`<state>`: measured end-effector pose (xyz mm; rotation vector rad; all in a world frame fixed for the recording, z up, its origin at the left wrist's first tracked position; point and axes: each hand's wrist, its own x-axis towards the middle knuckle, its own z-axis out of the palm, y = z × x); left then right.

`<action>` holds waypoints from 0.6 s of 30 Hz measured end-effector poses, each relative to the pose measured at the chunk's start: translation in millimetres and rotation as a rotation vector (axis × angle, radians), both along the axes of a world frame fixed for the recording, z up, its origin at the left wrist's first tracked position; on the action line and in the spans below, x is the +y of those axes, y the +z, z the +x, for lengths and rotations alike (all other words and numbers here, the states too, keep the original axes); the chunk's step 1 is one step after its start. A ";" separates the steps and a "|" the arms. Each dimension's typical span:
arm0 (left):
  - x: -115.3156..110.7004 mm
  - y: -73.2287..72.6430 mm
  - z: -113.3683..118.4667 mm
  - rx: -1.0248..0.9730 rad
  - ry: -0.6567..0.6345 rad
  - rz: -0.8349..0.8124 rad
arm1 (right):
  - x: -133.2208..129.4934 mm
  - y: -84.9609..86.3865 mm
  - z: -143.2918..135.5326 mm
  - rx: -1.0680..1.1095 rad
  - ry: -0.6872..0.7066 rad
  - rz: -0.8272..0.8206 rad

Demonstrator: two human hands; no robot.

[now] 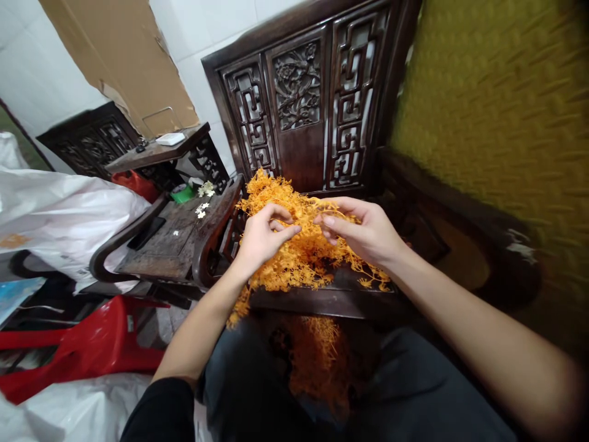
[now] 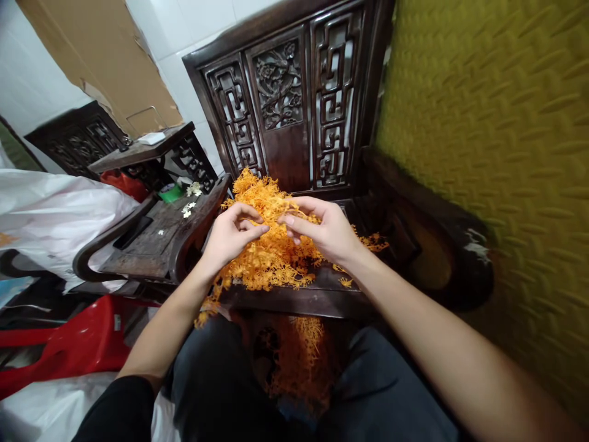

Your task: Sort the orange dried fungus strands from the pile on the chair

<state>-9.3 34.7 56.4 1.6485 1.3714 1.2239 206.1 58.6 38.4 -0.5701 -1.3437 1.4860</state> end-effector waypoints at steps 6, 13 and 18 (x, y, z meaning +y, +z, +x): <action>-2.0 2.8 7.6 -0.133 -0.088 -0.017 | 2.5 8.6 1.8 -0.077 -0.072 0.007; -4.0 8.2 22.0 -0.507 -0.173 -0.216 | 6.0 -0.6 -12.3 0.008 -0.012 -0.109; 0.6 3.3 23.1 -0.627 -0.142 -0.224 | 1.4 -3.2 -12.0 0.009 0.174 -0.078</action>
